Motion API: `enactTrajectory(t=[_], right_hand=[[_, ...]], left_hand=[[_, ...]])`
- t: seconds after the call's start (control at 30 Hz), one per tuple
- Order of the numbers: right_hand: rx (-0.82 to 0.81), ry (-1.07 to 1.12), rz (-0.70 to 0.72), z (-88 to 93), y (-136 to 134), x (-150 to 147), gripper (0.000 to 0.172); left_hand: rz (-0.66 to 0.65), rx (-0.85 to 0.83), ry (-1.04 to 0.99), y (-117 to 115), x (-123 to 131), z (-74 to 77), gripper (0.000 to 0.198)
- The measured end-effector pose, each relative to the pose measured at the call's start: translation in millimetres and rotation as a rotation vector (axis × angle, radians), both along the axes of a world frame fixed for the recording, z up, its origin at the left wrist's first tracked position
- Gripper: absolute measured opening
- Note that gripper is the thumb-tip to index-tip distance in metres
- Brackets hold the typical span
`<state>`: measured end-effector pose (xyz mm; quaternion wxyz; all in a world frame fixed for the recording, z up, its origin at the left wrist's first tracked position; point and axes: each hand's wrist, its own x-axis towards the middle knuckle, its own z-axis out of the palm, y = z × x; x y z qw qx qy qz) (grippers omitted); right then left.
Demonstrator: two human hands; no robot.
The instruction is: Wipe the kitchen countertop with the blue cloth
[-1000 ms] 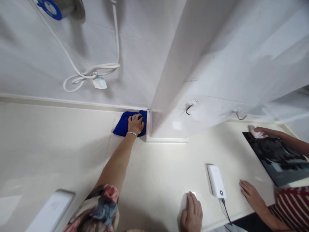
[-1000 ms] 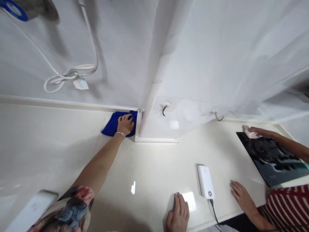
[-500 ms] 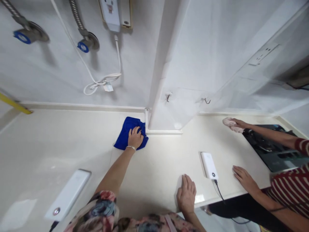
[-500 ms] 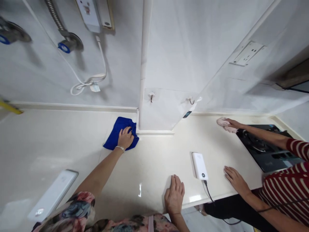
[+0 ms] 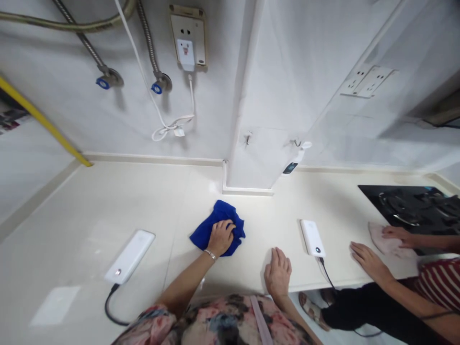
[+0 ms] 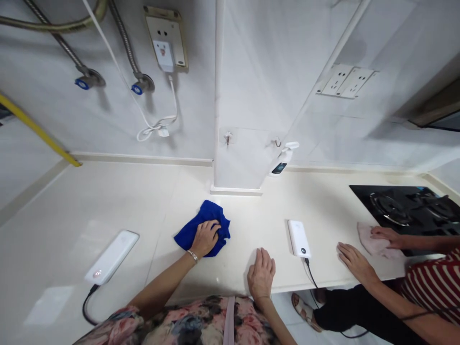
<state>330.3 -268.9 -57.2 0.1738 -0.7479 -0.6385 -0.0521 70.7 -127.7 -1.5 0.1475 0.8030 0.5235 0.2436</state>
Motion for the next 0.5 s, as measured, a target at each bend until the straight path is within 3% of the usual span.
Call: enactTrajectory(t=[0.1,0.23,0.37,0.5], right_hand=[[0.026,-0.003,0.008,-1.0,0,1,0.056],[0.059,-0.015,0.018,-1.1,0,1,0.053],[0.084,-0.025,0.027,-0.9,0,0,0.055],[0.109,-0.036,0.045,-2.1,1,0,0.062]], left_hand=[[0.153,-0.122,-0.326,-6,0,-7.1,0.028],[0.445,-0.187,-0.636,16,-5,-11.2,0.036],[0.53,-0.155,-0.834,57,-6,3.1,0.052],[0.527,-0.145,-0.924,104,0,20.9,0.048]])
